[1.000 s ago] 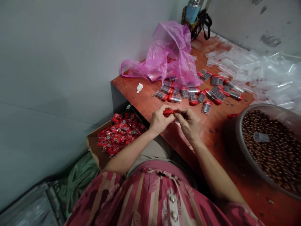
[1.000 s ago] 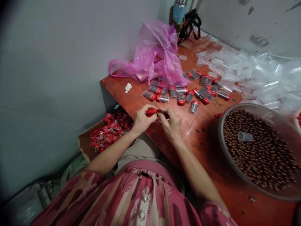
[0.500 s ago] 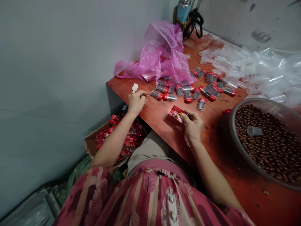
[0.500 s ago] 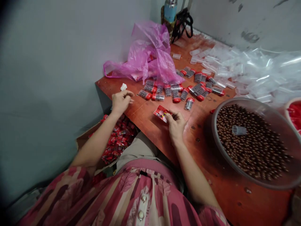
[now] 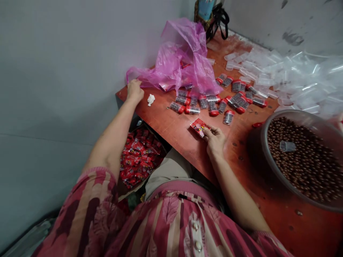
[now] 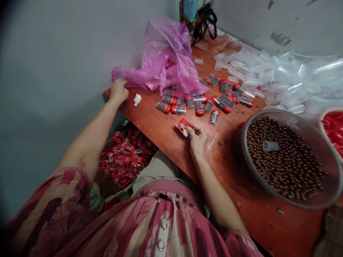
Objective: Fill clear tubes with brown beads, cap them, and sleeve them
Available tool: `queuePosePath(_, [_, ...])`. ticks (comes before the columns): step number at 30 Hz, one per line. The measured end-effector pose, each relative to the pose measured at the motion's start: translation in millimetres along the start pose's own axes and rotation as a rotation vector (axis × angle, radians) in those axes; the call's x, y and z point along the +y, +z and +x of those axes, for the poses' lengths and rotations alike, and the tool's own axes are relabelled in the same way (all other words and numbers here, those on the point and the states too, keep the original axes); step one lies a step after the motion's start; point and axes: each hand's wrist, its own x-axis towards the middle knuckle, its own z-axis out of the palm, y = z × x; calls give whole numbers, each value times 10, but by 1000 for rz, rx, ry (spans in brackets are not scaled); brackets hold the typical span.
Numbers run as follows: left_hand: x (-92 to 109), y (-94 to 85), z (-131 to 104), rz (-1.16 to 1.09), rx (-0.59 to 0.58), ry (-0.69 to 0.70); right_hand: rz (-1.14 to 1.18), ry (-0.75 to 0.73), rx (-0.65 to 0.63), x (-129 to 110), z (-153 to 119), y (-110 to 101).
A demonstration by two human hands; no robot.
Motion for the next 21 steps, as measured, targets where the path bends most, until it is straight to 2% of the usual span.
queuePosePath(2, [30,-48,-39,45,-13,20,-3,-8,-7,24,10,-9])
queuePosePath(4, [115,-112,-198,18,47,88,-3,-7,-23,27,13,-11])
queuePosePath(6, [245,-170,-477,-130,146,202,-8,17,-68,-37,-5,-11])
queuePosePath(7, [316,-188,-649,-241,151,240,-15,27,-105,-107,-27,-15])
queuePosePath(9, [443,-193,-1015,-474,88,284,-42,33,-226,-328,-106,-38])
queuePosePath(11, [521,-153,-1352,-734,-32,231,-64,17,-389,-615,-217,-93])
queuePosePath(14, [528,-41,-1726,-1067,-183,44,-33,-40,-614,-938,-359,-195])
queuePosePath(16, [493,29,-1897,-1173,-253,-73,-54,-102,-742,-952,-380,-215])
queuePosePath(17, [476,55,-1967,-1198,-282,-117,-138,-118,-795,-903,-366,-202])
queuePosePath(18, [461,73,-2029,-1213,-307,-148,-297,-135,-769,-834,-342,-176])
queuePosePath(20, [446,84,-2129,-1231,-350,-178,-633,-296,-532,-717,-301,-115])
queuePosePath(21, [445,79,-2166,-1238,-363,-180,-716,-394,-440,-698,-297,-93])
